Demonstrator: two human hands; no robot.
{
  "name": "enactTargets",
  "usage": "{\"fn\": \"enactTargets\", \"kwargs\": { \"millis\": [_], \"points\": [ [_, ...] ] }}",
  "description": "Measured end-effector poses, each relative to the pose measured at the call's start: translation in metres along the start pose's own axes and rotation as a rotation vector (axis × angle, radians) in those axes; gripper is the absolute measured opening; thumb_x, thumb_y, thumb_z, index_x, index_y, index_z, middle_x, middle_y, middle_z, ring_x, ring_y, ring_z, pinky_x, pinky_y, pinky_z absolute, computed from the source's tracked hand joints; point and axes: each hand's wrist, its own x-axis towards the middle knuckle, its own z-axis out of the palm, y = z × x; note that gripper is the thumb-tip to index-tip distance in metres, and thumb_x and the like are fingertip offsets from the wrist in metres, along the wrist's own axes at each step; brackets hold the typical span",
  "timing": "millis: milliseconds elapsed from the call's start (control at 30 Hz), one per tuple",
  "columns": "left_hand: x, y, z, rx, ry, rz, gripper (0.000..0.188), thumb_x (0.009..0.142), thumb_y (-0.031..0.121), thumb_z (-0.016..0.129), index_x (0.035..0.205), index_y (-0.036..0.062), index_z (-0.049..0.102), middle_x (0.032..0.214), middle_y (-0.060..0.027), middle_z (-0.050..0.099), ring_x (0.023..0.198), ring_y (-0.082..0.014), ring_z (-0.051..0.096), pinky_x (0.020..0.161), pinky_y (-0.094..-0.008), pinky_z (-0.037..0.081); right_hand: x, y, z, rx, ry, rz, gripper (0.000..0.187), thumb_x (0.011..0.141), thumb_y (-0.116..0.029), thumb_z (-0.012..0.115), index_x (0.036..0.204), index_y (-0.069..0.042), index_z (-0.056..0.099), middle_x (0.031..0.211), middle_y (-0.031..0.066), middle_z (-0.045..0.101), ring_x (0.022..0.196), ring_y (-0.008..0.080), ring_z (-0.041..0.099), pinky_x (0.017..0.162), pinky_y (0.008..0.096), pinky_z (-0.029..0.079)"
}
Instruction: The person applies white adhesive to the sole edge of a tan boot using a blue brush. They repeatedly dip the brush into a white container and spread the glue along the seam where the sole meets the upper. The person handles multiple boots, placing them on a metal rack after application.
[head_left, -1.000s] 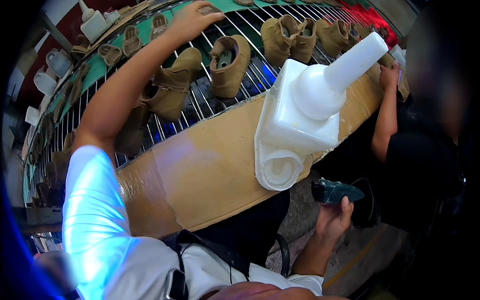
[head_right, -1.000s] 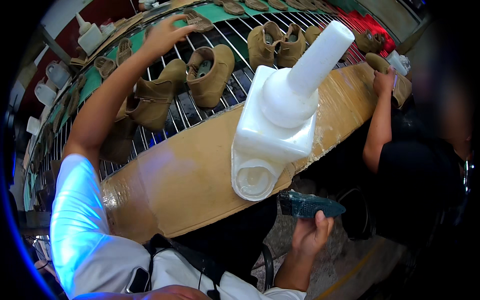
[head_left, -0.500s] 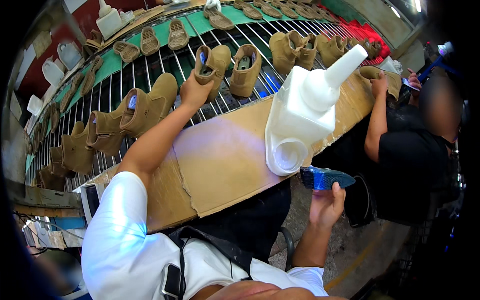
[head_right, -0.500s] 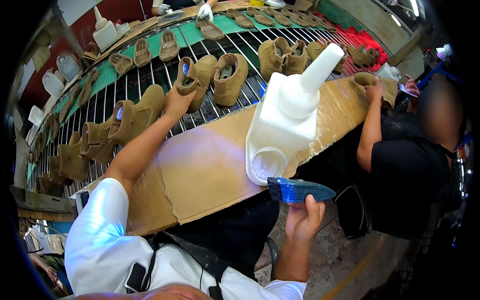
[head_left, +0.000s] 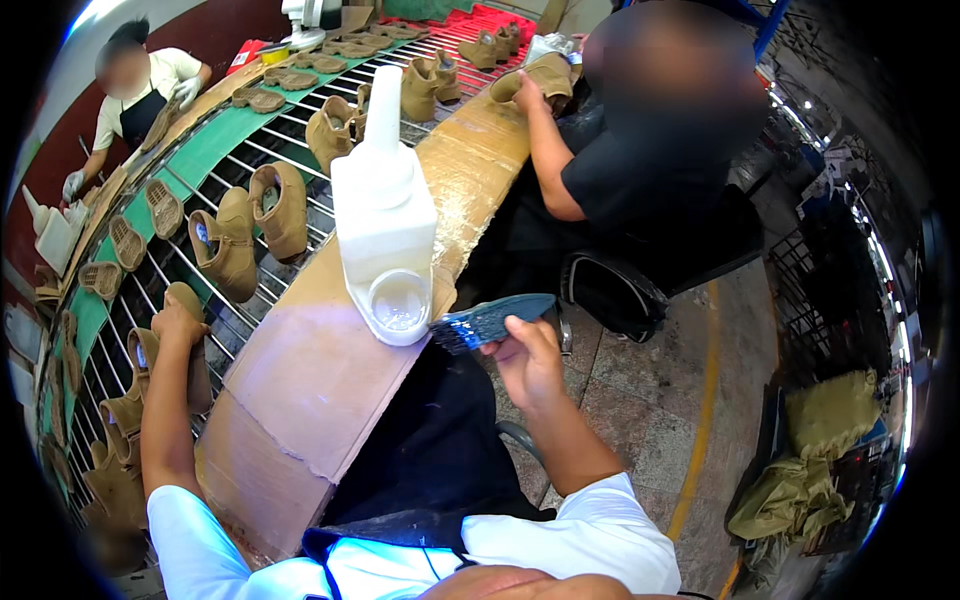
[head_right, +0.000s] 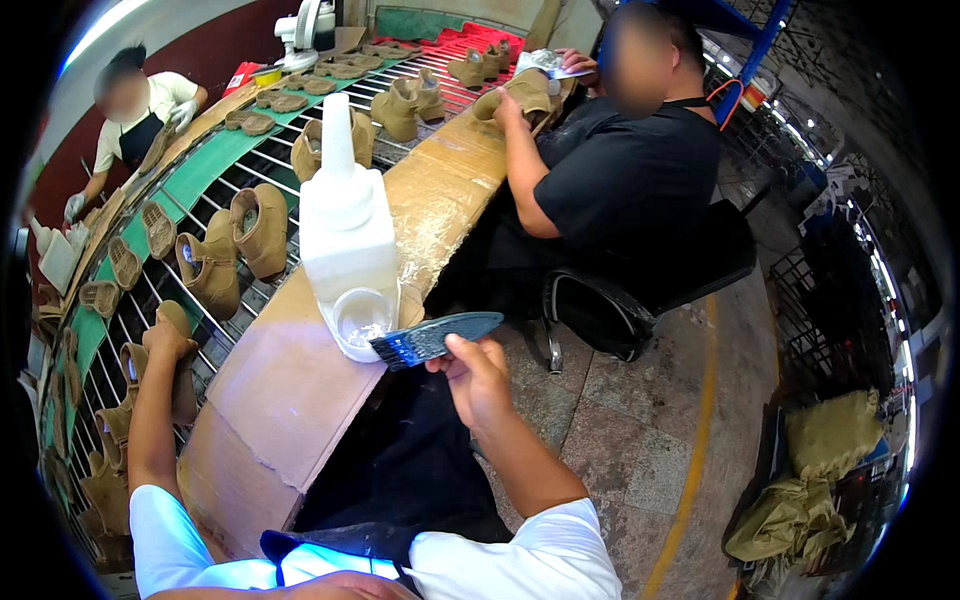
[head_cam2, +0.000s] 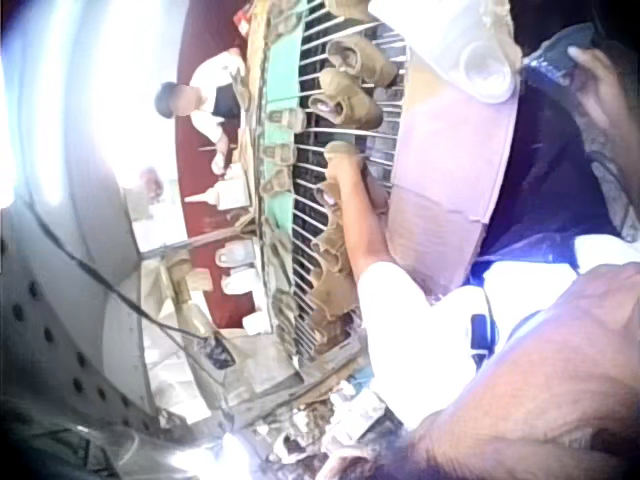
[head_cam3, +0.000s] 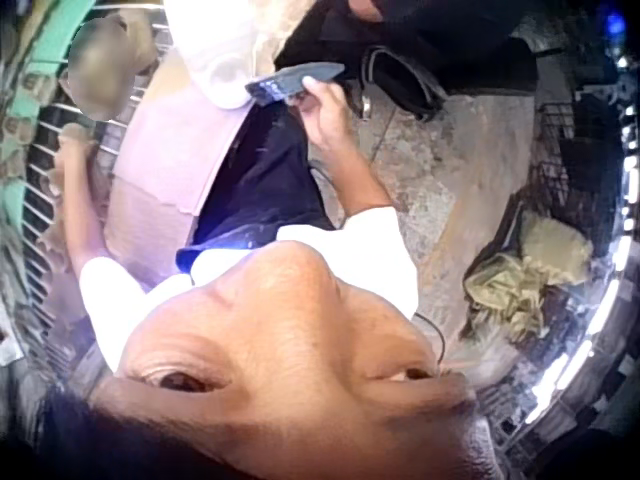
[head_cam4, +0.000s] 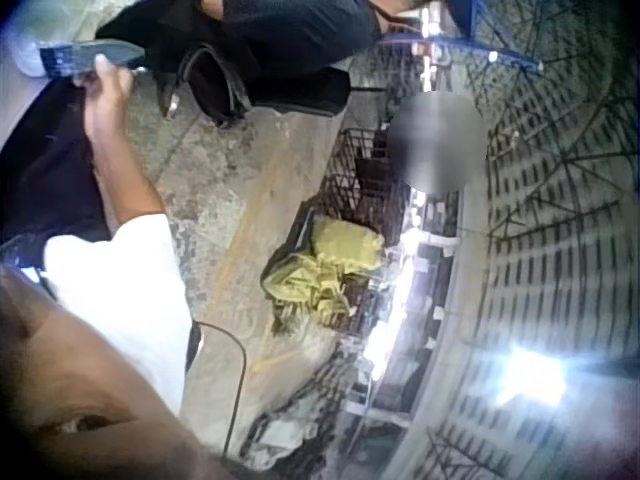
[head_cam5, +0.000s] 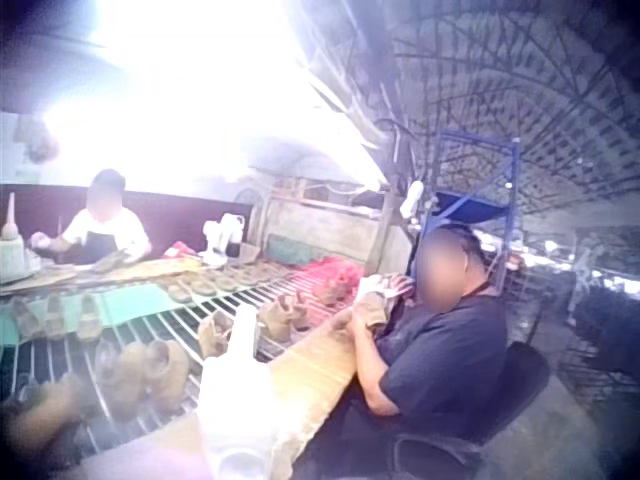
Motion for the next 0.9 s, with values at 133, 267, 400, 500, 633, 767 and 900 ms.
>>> {"fn": "enactTargets", "kwargs": {
  "millis": [133, 267, 400, 500, 633, 767, 900],
  "points": [
    [0.006, -0.004, 0.001, -0.070, 0.027, 0.055, 0.121, 0.060, 0.050, 0.075, 0.144, 0.0047, 0.001, 0.111, -0.0149, 0.062, 0.099, -0.0289, 0.062, 0.083, -0.0376, 0.049, -0.005, -0.002, 0.006, 0.034, -0.062, 0.004, 0.013, 0.086, -0.014, 0.055, 0.091, -0.002, 0.057, 0.082, 0.0082, 0.062, 0.070, 0.0148, 0.057, 0.066, 0.0271, 0.045],
    [-0.029, -0.031, -0.021, -0.353, 0.115, 0.043, 0.117, 0.060, 0.041, 0.074, 0.146, 0.0143, -0.002, 0.108, -0.0189, 0.062, 0.095, -0.0340, 0.062, 0.081, -0.0411, 0.049, -0.004, -0.013, 0.005, 0.035, -0.048, -0.020, 0.013, 0.086, -0.017, 0.055, 0.087, -0.004, 0.058, 0.080, 0.0053, 0.062, 0.070, 0.0126, 0.056, 0.066, 0.0261, 0.044],
    [-0.105, -0.053, -0.054, -0.652, 0.509, 0.159, 0.111, 0.061, 0.024, 0.075, 0.146, 0.0182, 0.005, 0.123, -0.0208, 0.052, 0.107, -0.0360, 0.055, 0.086, -0.0400, 0.046, 0.003, -0.011, 0.007, 0.048, -0.048, 0.001, 0.014, 0.087, -0.018, 0.057, 0.089, -0.004, 0.058, 0.080, 0.0048, 0.061, 0.069, 0.0118, 0.055, 0.066, 0.0251, 0.043],
    [-0.160, -0.059, -0.071, -0.909, 0.980, 0.417, 0.106, 0.060, 0.011, 0.075, 0.146, 0.0177, 0.014, 0.133, -0.0222, 0.043, 0.118, -0.0387, 0.047, 0.096, -0.0402, 0.040, 0.013, 0.000, 0.011, 0.032, -0.034, 0.016, 0.013, 0.086, -0.016, 0.061, 0.092, -0.005, 0.057, 0.082, 0.0036, 0.061, 0.070, 0.0113, 0.056, 0.064, 0.0245, 0.046],
    [-0.208, -0.056, -0.061, -1.171, 0.835, 0.501, 0.112, 0.059, 0.014, 0.081, 0.145, 0.0097, 0.009, 0.134, -0.0209, 0.040, 0.120, -0.0302, 0.045, 0.100, -0.0370, 0.037, 0.034, 0.017, 0.016, -0.094, 0.060, -0.016, 0.016, 0.083, -0.012, 0.065, 0.095, -0.005, 0.057, 0.084, 0.0025, 0.061, 0.069, 0.0107, 0.056, 0.063, 0.0247, 0.049],
    [-0.235, -0.027, -0.015, -1.420, 0.728, 0.523, 0.114, 0.053, 0.019, 0.088, 0.138, -0.0006, 0.015, 0.132, -0.0189, 0.036, 0.123, -0.0280, 0.038, 0.103, -0.0403, 0.032, 0.053, 0.019, 0.012, -0.438, 0.132, -0.307, 0.014, 0.082, -0.009, 0.067, 0.090, 0.000, 0.060, 0.080, 0.0039, 0.062, 0.068, 0.0099, 0.056, 0.063, 0.0231, 0.045],
    [-0.251, 0.010, 0.014, -1.367, 0.694, 0.547, 0.128, 0.047, 0.027, 0.091, 0.140, -0.0011, 0.007, 0.133, -0.0167, 0.032, 0.120, -0.0267, 0.040, 0.100, -0.0382, 0.036, 0.058, 0.027, 0.013, -0.899, 0.038, -0.406, 0.015, 0.082, -0.009, 0.066, 0.089, 0.003, 0.060, 0.084, 0.0045, 0.063, 0.070, 0.0088, 0.056, 0.065, 0.0222, 0.045]
  ]
}}
